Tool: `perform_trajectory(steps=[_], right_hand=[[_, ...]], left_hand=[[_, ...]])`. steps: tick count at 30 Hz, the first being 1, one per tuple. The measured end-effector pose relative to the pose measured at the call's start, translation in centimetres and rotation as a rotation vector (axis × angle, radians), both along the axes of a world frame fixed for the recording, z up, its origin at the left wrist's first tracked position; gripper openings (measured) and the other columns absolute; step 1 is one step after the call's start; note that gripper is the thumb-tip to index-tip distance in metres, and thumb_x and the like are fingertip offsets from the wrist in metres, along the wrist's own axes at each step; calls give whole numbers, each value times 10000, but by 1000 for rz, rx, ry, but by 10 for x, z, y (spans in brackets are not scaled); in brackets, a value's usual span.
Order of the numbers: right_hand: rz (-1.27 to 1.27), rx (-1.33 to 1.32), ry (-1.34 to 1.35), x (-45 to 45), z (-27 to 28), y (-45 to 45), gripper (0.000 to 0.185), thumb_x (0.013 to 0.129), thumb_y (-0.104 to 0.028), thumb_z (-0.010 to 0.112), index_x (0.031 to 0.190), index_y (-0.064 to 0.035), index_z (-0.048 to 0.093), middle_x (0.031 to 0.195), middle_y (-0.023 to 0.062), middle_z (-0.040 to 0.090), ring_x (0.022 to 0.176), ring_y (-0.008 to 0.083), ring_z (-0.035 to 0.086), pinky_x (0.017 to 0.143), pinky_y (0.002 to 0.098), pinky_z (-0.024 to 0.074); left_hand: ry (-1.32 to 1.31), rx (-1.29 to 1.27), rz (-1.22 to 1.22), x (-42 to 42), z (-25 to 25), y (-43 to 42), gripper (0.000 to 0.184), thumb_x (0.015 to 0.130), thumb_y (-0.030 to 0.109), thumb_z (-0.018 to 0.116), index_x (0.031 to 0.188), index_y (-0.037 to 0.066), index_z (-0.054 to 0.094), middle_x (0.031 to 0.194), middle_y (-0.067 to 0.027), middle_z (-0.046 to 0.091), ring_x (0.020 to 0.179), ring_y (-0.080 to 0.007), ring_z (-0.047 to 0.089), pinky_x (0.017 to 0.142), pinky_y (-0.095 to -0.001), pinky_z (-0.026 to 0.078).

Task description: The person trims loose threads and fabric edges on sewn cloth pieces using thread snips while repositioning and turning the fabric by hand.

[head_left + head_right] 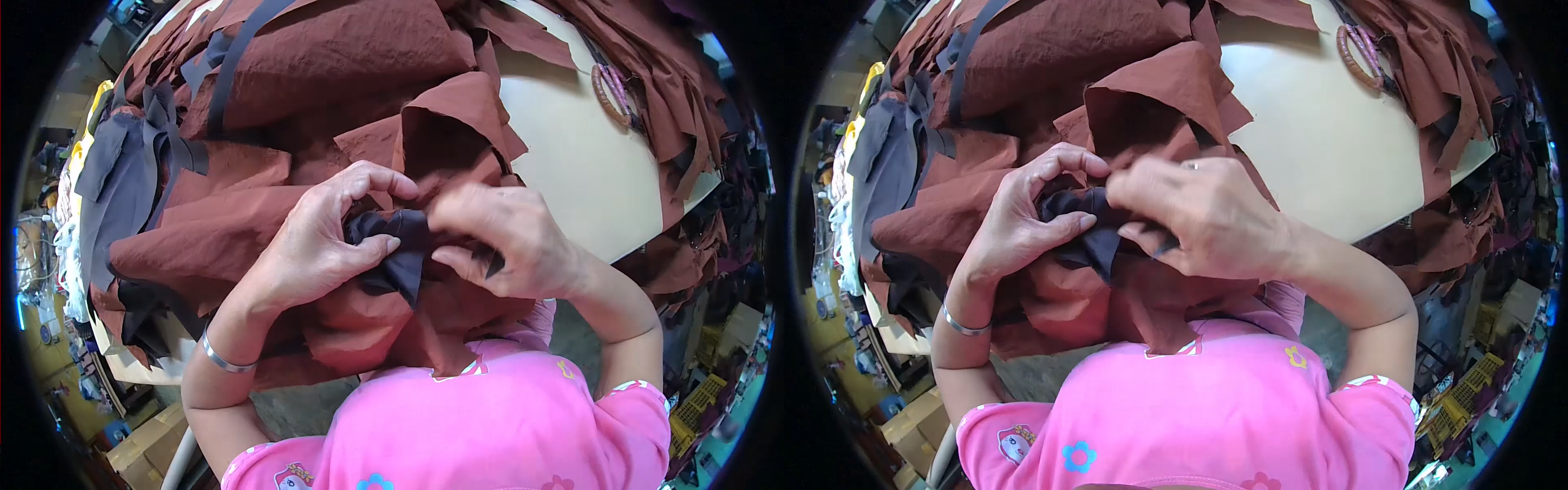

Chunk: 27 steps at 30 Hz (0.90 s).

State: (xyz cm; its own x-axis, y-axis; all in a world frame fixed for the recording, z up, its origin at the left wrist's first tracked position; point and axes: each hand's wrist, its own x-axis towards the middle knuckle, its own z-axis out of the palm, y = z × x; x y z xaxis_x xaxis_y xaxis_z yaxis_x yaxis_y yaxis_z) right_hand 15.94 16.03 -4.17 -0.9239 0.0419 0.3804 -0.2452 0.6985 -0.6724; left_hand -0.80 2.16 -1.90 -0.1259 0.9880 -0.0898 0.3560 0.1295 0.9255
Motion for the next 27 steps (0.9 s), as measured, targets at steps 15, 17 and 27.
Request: perform_trajectory(steps=[15, 17, 27], right_hand=[[-96, -60, 120, -4, -17, -15, 370, 604, 30, 626, 963, -12, 546, 867, 103, 554, 753, 247, 573, 646, 321, 467], [-133, -295, -73, -6, -5, -4, 398, 664, 19, 611, 1049, -7, 512, 944, 116, 516, 839, 240, 541, 743, 314, 448], [-152, -346, -167, -2, 2, 10, 507, 747, 42, 563, 1234, -27, 441, 786, 52, 506, 692, 145, 500, 655, 251, 420]], left_hand=[[-30, -71, 109, 1, 0, -1, 249, 723, -12, 644, 959, 4, 566, 938, -10, 555, 891, -71, 502, 814, -225, 409], [45, -26, 86, -1, -2, -1, 258, 726, -7, 642, 973, 0, 569, 952, -12, 554, 890, -72, 506, 815, -227, 412], [-163, -65, 112, -2, -2, 3, 415, 706, -36, 627, 1107, -11, 523, 971, -34, 539, 800, -81, 522, 755, -229, 437]])
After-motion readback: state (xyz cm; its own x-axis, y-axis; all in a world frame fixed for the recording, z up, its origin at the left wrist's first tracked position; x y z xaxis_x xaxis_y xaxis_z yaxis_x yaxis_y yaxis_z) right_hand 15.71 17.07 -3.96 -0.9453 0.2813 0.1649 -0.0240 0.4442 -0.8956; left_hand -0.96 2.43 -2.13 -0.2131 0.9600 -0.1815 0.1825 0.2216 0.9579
